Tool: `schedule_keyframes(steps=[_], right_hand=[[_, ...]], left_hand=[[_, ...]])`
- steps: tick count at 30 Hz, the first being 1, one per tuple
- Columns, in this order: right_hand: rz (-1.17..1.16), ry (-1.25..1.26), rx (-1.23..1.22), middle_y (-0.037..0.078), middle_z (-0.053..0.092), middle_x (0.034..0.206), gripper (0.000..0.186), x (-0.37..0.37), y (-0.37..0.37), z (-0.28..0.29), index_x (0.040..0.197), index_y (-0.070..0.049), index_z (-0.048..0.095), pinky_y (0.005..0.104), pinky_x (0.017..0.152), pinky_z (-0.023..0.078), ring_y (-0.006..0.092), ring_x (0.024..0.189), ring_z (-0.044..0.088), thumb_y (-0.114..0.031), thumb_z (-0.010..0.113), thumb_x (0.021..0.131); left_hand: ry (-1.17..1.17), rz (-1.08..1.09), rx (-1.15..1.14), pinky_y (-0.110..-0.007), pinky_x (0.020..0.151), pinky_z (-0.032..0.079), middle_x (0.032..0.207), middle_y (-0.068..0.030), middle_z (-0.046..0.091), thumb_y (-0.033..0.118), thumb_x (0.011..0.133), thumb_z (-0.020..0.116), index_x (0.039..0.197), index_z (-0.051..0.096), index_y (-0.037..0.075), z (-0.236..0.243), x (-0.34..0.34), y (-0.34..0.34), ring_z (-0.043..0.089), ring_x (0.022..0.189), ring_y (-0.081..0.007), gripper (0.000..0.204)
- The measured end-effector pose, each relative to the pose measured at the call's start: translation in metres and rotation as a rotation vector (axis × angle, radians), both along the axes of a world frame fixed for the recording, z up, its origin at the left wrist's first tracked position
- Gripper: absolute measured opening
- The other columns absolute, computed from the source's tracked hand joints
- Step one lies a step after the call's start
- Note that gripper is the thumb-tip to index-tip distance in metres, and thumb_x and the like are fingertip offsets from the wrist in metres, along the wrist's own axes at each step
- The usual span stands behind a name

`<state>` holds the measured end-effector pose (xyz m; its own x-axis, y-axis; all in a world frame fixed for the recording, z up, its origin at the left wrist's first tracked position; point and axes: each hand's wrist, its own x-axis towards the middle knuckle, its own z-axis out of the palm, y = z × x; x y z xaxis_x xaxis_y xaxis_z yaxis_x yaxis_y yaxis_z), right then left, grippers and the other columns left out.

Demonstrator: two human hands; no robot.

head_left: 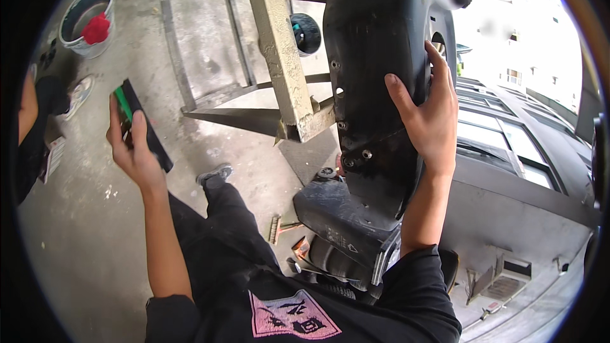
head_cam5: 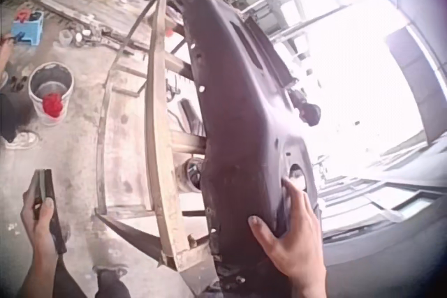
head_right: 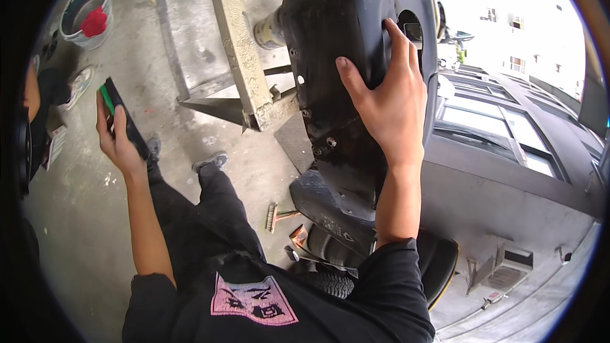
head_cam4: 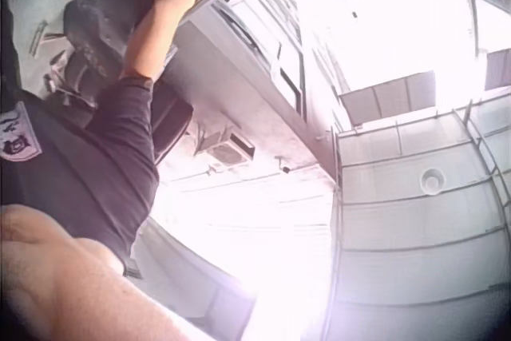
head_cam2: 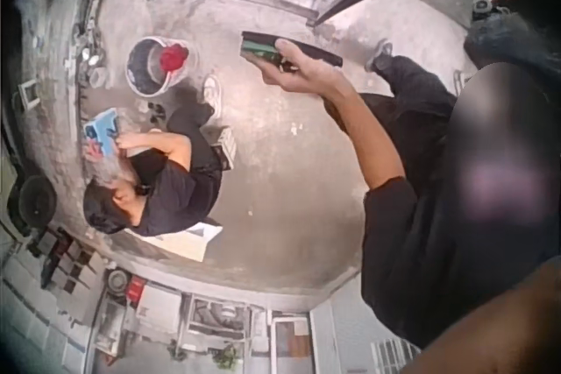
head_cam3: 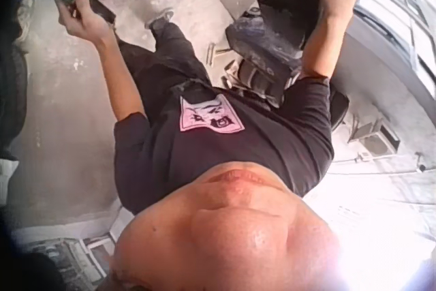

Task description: The person sands a black car bumper with a green sanding block. They dip the block in water and wipe the surface with a red cloth before continuing to sand different sections of the bumper.

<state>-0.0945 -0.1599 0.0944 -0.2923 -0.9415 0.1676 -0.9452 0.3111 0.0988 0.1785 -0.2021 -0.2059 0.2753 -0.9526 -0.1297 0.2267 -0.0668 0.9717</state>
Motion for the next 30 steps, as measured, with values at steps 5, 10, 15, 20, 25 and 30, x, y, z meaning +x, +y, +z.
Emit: schedule_keyframes(steps=[5,10,15,20,25,30], right_hand=[[-0.094,-0.019,-0.023,0.028,0.066,0.117,0.072,0.006,-0.012,-0.002,0.138,0.003,0.050,0.0444,0.093,0.053,0.0436,0.108,0.067,-0.035,0.079,0.085],[-0.146,0.214,-0.037,0.029,0.072,0.107,0.080,0.015,-0.042,0.001,0.133,0.008,0.054,0.0432,0.085,0.055,0.0425,0.097,0.072,-0.047,0.079,0.081],[-0.283,0.332,0.018,0.029,0.072,0.107,0.080,0.031,-0.055,0.002,0.129,0.010,0.057,0.0417,0.083,0.057,0.0398,0.093,0.074,-0.051,0.077,0.081],[-0.188,0.114,-0.007,0.031,0.071,0.110,0.081,0.023,-0.042,0.006,0.135,0.011,0.050,0.0405,0.085,0.057,0.0365,0.098,0.074,-0.042,0.079,0.081],[-0.170,0.105,-0.001,0.032,0.071,0.111,0.089,0.022,-0.042,0.006,0.140,0.012,0.045,0.0409,0.087,0.057,0.0378,0.099,0.074,-0.042,0.080,0.080],[-0.271,0.266,0.038,0.033,0.072,0.105,0.094,0.028,-0.057,0.008,0.140,0.016,0.045,0.0407,0.086,0.058,0.0389,0.097,0.074,-0.051,0.077,0.082]], left_hand=[[-0.085,-0.129,0.076,-0.025,0.083,0.047,0.122,-0.0049,0.052,0.014,0.100,0.065,0.148,0.055,0.008,-0.046,0.004,0.013,0.058,0.096,-0.0101,0.049],[-0.087,-0.211,0.136,-0.024,0.081,0.045,0.119,-0.0036,0.052,0.012,0.100,0.064,0.148,0.055,0.008,-0.069,0.000,0.026,0.055,0.094,-0.0085,0.049],[-0.104,-0.237,0.181,-0.025,0.081,0.045,0.121,-0.0051,0.054,0.011,0.100,0.063,0.148,0.054,0.008,-0.080,-0.007,0.036,0.055,0.095,-0.0105,0.050],[-0.173,-0.277,0.216,-0.027,0.082,0.046,0.125,-0.0080,0.056,0.014,0.099,0.064,0.149,0.055,0.011,-0.090,-0.007,0.047,0.057,0.097,-0.0138,0.051],[-0.215,-0.333,0.255,-0.028,0.083,0.045,0.124,-0.0077,0.056,0.017,0.098,0.065,0.149,0.055,0.014,-0.100,-0.009,0.065,0.057,0.100,-0.0148,0.052],[-0.217,-0.341,0.239,-0.028,0.082,0.045,0.123,-0.0066,0.055,0.018,0.098,0.066,0.148,0.056,0.016,-0.103,-0.013,0.069,0.056,0.099,-0.0143,0.051]])
